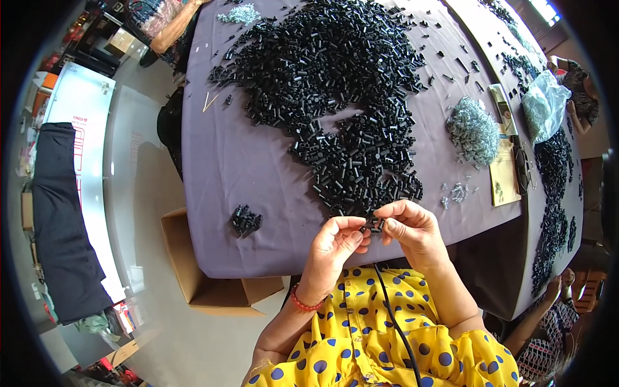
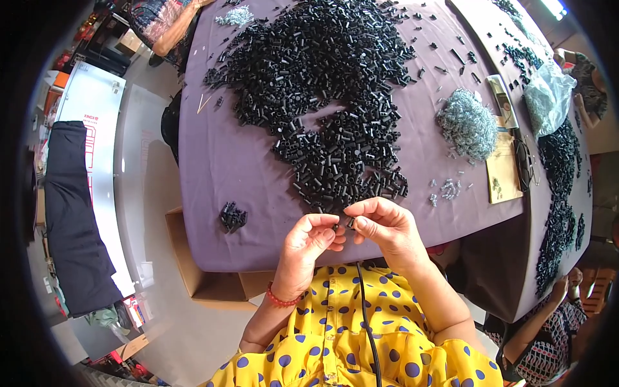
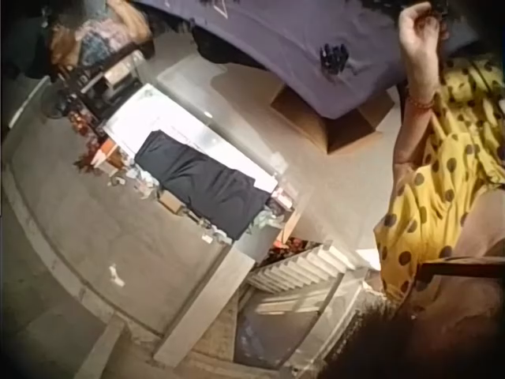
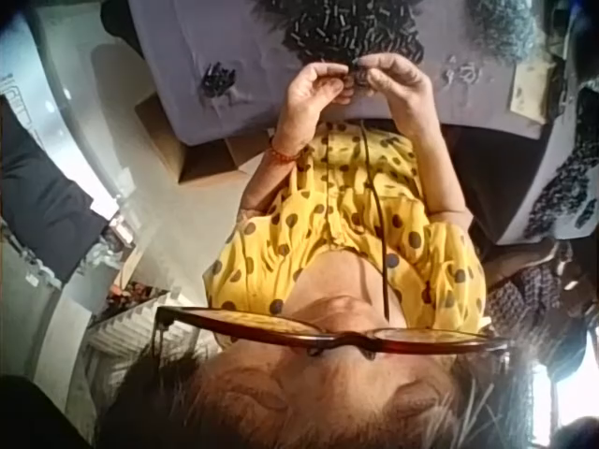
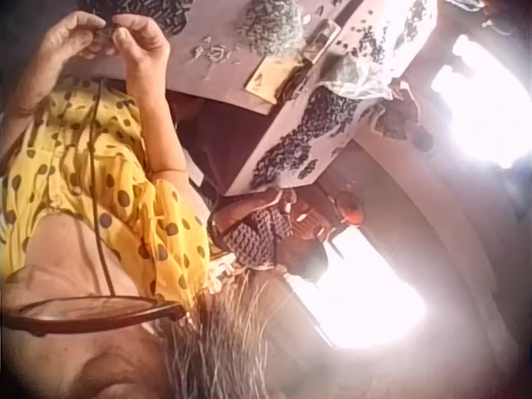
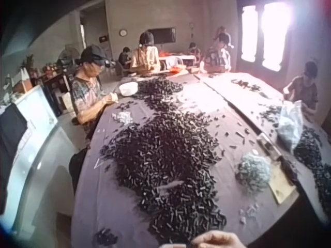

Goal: The person assembles small plastic components by taking pieces from piles on the table and fitting them together by hand.

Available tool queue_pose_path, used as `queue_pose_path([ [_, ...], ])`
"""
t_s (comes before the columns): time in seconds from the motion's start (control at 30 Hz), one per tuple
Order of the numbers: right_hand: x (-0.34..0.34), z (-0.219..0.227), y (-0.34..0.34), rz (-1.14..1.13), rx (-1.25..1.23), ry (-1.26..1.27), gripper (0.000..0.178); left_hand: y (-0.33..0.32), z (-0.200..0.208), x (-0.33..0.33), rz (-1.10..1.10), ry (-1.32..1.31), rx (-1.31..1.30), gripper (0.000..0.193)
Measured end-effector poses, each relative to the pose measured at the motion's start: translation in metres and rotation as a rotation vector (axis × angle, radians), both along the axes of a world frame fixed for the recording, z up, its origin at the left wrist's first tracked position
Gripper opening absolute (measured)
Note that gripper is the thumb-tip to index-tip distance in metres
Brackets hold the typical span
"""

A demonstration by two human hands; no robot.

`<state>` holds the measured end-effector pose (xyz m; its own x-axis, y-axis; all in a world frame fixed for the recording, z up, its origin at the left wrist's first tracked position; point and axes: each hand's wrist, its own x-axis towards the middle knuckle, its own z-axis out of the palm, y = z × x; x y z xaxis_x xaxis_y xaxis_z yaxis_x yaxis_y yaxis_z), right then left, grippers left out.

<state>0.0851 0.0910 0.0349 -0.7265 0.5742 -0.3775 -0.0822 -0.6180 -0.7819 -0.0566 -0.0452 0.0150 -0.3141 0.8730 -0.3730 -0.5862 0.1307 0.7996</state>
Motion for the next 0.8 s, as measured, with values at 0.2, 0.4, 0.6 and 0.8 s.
queue_pose_path([
  [0.2,0.0019,-0.0024,-0.0031,-0.013,-0.021,0.003,0.017,-0.0027,0.0014,0.0013,0.029,-0.134,0.012,0.025],
  [0.4,0.0012,-0.0011,-0.0083,-0.026,-0.034,-0.006,0.016,-0.0043,0.0029,0.0014,0.043,-0.208,0.048,0.03],
  [0.6,0.0023,-0.0052,-0.0092,-0.022,-0.084,0.006,0.017,-0.0058,0.0003,0.003,0.066,-0.252,0.094,0.034],
  [0.8,0.0018,-0.0071,-0.0102,-0.03,-0.132,0.028,0.017,-0.0078,-0.0019,0.0056,0.088,-0.216,0.104,0.034],
])
